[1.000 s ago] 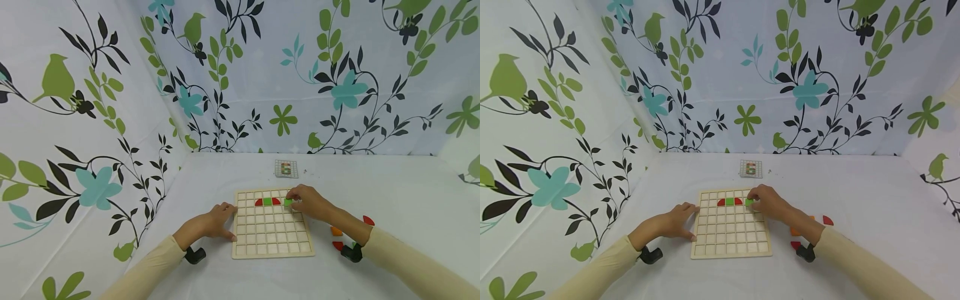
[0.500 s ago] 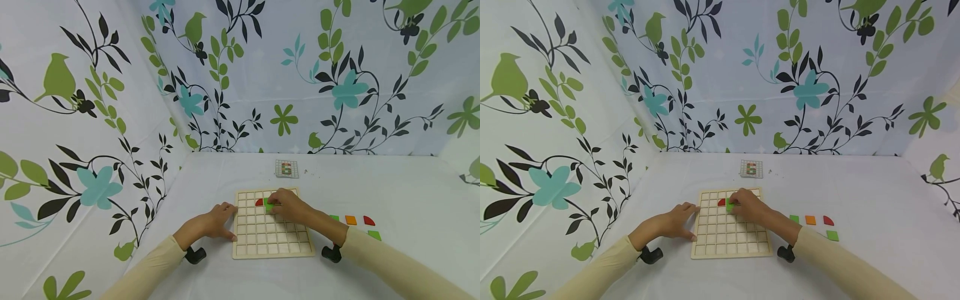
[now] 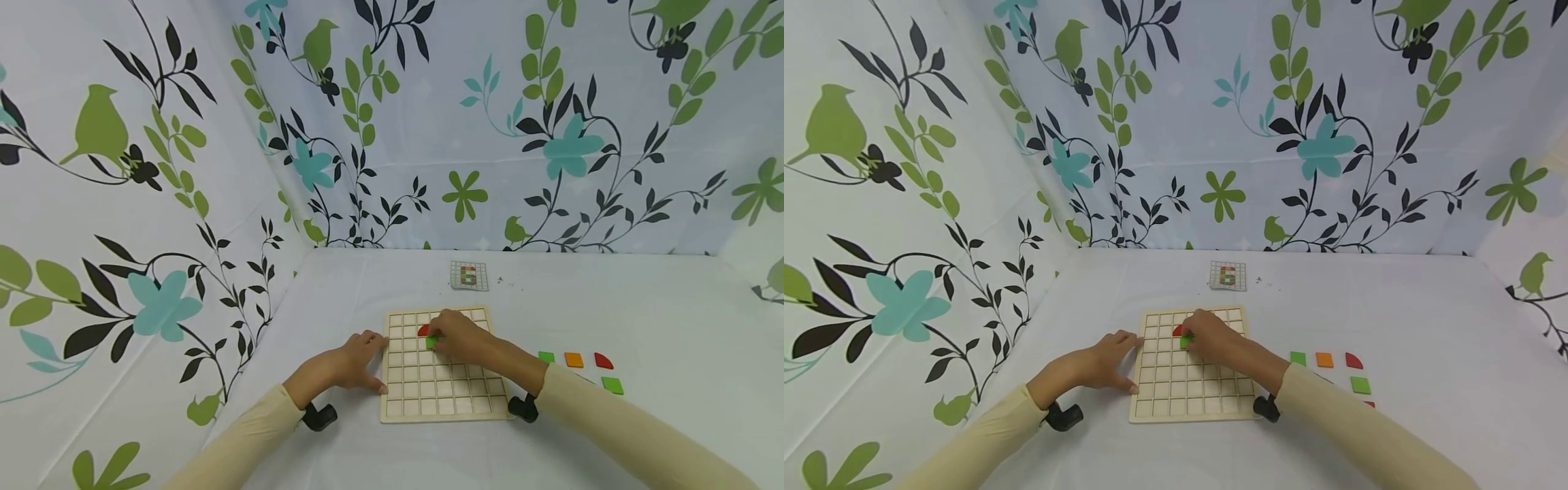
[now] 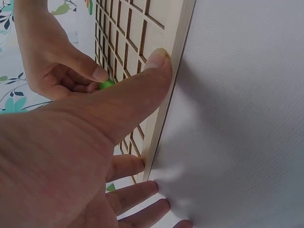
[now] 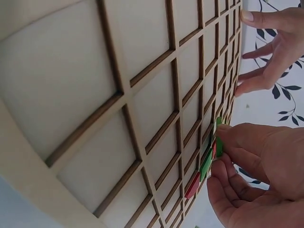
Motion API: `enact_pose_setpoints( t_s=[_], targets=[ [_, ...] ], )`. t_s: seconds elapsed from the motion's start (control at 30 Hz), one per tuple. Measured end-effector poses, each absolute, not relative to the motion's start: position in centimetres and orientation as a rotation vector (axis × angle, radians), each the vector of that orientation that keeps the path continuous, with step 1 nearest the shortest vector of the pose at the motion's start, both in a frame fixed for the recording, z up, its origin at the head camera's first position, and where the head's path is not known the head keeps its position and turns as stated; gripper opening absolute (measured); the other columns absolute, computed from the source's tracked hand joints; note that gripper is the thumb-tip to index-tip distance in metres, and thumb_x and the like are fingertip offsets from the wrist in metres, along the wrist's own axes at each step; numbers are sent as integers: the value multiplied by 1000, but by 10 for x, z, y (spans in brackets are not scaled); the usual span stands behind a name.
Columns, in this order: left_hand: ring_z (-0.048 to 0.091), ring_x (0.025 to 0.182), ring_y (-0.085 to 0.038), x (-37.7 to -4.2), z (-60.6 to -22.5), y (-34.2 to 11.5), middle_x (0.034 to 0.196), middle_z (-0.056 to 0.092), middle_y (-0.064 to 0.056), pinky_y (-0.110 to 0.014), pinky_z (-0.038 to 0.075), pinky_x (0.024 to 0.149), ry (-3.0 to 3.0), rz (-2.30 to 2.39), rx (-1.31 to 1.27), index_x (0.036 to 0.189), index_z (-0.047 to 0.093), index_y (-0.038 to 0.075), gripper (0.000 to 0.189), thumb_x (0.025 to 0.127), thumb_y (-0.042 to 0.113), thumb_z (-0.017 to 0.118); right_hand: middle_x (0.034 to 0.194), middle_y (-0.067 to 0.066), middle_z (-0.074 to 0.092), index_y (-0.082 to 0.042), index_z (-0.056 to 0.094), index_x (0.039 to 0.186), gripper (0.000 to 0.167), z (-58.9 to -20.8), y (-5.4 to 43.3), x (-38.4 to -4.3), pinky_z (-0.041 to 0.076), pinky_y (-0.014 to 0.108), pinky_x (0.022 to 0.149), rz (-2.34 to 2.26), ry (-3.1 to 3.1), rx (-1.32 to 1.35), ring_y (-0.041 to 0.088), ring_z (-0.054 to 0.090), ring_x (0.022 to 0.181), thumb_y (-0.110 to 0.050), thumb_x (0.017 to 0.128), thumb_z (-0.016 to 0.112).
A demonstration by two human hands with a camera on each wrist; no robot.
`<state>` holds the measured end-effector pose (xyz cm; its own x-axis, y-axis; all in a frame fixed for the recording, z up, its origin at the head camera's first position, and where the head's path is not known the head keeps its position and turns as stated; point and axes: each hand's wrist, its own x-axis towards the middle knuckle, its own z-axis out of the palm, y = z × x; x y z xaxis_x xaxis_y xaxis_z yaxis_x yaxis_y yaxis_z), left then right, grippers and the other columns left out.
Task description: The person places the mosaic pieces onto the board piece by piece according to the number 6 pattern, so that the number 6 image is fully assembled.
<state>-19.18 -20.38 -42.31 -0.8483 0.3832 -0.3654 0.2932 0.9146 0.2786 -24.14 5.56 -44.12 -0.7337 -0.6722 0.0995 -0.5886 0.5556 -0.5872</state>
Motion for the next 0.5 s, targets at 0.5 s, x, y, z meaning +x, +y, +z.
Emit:
enact_pose_setpoints(
  t_s=[0.5],
  targets=[
    [40,146,-32,-193,-420,-206,159,41,-11,-50,43,116,2637,306,501,157,42,11,90,87,43,88,115,15,73,7,76,113,21,-442,39,-242,58,42,95,-918,2602,-932,30,67,110,3,92,78]
  ],
)
